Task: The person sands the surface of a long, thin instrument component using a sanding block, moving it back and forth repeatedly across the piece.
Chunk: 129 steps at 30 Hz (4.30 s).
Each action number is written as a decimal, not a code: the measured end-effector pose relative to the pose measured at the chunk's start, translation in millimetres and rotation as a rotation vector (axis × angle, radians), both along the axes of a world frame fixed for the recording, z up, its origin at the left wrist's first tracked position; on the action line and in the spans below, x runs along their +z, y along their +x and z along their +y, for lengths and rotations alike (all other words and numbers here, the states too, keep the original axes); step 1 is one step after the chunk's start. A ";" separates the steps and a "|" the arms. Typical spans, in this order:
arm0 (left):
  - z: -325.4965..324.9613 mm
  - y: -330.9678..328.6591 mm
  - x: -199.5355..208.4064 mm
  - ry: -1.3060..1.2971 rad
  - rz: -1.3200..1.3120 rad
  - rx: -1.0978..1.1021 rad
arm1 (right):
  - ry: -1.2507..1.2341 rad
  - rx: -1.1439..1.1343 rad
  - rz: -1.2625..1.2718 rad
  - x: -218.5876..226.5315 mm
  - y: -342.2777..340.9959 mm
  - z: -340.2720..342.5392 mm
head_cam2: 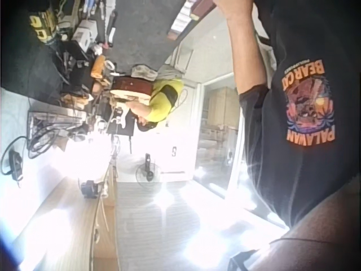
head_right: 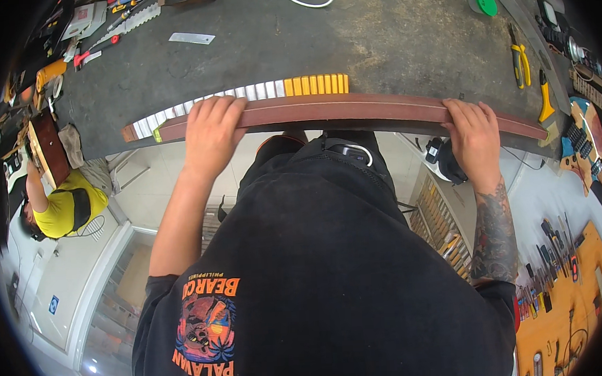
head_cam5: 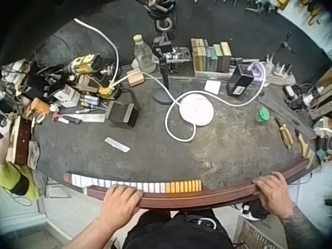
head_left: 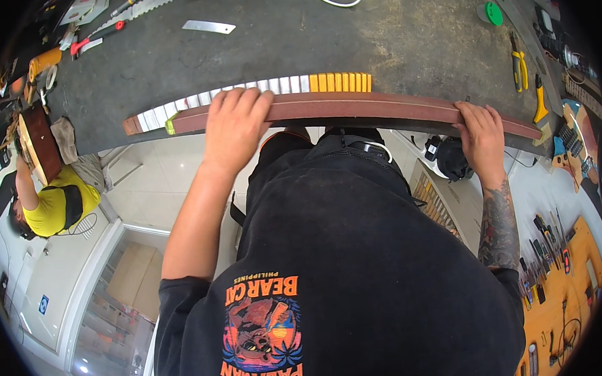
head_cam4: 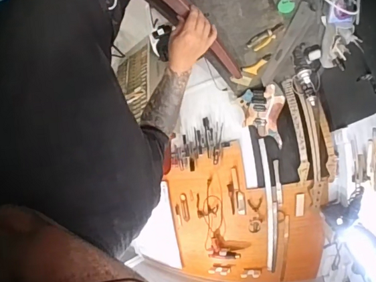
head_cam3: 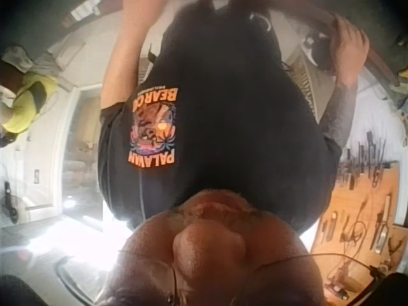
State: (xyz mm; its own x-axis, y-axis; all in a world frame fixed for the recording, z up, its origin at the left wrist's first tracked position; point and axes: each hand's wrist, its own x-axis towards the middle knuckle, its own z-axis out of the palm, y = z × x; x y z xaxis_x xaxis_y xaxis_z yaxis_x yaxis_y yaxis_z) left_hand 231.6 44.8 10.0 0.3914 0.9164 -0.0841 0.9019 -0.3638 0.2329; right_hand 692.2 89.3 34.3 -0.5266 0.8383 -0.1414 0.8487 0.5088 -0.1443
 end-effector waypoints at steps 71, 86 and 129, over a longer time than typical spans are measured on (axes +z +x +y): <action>4.4 41.2 -7.8 -0.044 0.005 0.042 | -0.015 0.048 0.270 -26.0 -40.8 6.7; -19.7 -57.3 -4.9 -0.058 0.063 0.088 | 0.062 0.082 0.395 -42.5 -139.6 -9.5; -22.4 -31.6 -18.2 -0.009 0.053 0.073 | 0.035 0.041 0.372 -43.5 -109.4 -13.4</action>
